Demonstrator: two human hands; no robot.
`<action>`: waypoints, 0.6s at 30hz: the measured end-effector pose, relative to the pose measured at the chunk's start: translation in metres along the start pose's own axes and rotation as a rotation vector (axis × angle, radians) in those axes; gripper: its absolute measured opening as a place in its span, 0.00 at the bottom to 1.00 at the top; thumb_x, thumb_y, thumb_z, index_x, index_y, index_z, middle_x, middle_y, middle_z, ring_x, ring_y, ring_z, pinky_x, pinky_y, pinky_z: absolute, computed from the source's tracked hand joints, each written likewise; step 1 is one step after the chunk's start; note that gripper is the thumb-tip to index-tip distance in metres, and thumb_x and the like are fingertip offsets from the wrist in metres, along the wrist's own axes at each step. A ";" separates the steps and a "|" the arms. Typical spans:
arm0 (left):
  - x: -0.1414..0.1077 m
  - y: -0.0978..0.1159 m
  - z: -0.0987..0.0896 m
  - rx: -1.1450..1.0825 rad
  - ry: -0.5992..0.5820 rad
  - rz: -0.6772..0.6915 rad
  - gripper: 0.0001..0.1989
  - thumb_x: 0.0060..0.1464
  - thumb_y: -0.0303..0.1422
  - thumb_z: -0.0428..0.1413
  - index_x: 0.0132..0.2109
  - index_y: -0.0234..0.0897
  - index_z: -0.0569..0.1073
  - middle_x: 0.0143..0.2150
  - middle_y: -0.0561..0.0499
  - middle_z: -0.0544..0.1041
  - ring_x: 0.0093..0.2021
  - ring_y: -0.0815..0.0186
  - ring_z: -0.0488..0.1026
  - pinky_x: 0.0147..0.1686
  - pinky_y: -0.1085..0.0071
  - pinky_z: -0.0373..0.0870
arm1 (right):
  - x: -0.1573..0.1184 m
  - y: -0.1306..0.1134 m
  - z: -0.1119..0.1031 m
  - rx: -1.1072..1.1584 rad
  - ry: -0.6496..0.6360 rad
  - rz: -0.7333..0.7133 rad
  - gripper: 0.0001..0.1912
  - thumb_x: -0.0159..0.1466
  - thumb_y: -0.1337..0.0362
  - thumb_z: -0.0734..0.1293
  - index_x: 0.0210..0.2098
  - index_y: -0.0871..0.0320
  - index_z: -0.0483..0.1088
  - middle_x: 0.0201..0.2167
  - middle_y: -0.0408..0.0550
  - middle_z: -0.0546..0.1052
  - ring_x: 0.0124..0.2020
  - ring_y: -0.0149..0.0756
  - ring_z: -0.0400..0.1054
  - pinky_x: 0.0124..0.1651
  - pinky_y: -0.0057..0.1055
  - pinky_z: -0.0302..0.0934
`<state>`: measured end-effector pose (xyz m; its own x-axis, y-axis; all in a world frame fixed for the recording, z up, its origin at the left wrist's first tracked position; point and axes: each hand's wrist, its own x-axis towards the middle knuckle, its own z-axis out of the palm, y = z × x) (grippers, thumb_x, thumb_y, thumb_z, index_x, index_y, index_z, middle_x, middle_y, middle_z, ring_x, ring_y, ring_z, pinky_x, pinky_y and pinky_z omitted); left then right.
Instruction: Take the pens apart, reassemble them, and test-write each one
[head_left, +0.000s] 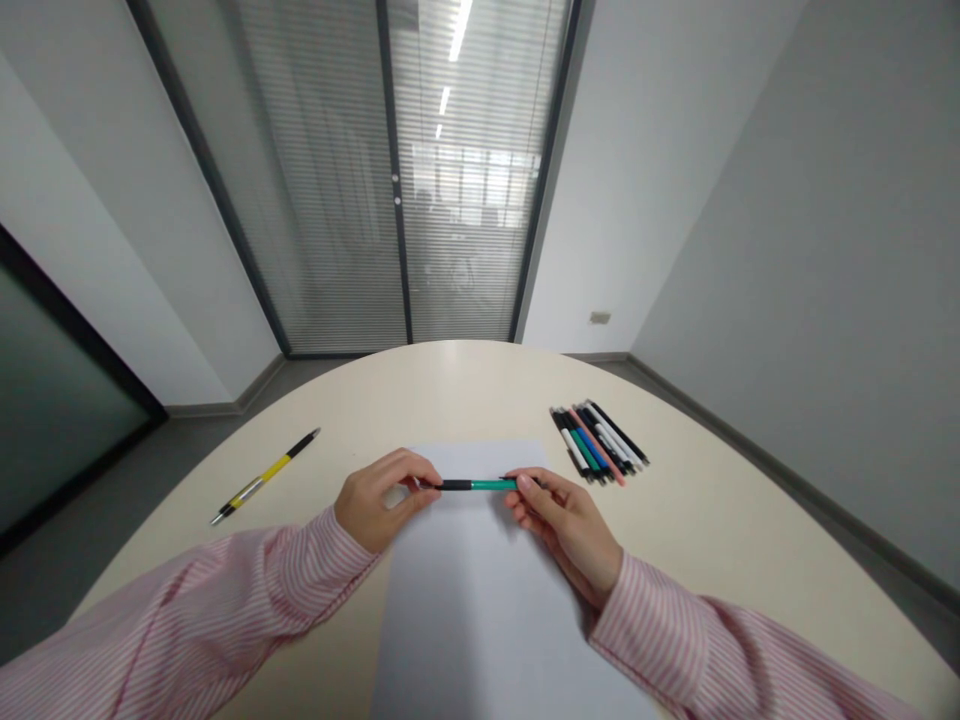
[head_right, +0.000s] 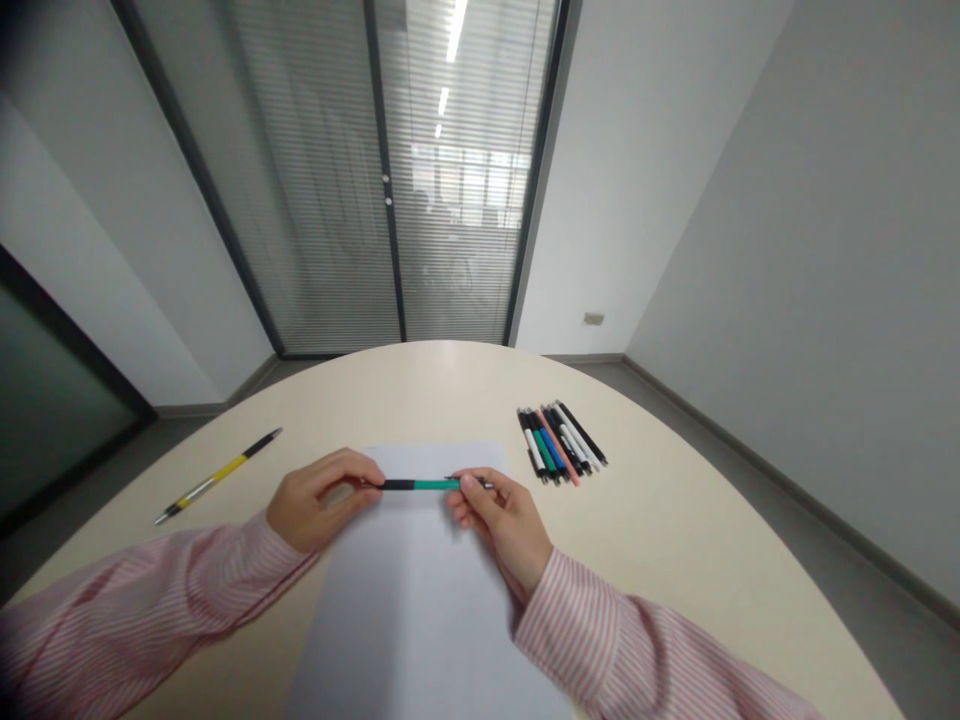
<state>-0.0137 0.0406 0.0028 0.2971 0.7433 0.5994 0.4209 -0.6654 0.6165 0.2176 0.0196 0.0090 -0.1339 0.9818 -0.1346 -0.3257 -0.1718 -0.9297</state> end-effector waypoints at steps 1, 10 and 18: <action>0.000 -0.001 0.000 0.010 -0.009 -0.011 0.03 0.51 0.30 0.58 0.33 0.34 0.75 0.31 0.48 0.78 0.30 0.69 0.75 0.32 0.76 0.73 | 0.000 0.000 0.000 -0.003 -0.001 -0.002 0.19 0.48 0.54 0.75 0.33 0.63 0.74 0.24 0.48 0.76 0.24 0.28 0.65 0.27 0.26 0.58; -0.003 -0.001 0.003 -0.156 -0.018 -0.164 0.12 0.49 0.30 0.57 0.43 0.34 0.70 0.34 0.48 0.76 0.34 0.67 0.76 0.33 0.75 0.75 | 0.001 0.002 -0.002 0.010 0.006 -0.015 0.20 0.48 0.54 0.75 0.33 0.62 0.74 0.23 0.47 0.75 0.23 0.27 0.65 0.27 0.24 0.59; -0.004 -0.005 0.002 -0.122 -0.084 -0.323 0.10 0.54 0.36 0.54 0.33 0.33 0.75 0.21 0.52 0.75 0.21 0.72 0.72 0.23 0.81 0.71 | 0.001 0.003 -0.003 0.017 0.006 -0.012 0.20 0.49 0.54 0.75 0.34 0.63 0.74 0.24 0.47 0.75 0.23 0.27 0.65 0.26 0.24 0.58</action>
<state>-0.0151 0.0410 -0.0043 0.2368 0.9164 0.3227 0.4007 -0.3947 0.8268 0.2191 0.0200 0.0056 -0.1244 0.9843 -0.1255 -0.3429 -0.1613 -0.9254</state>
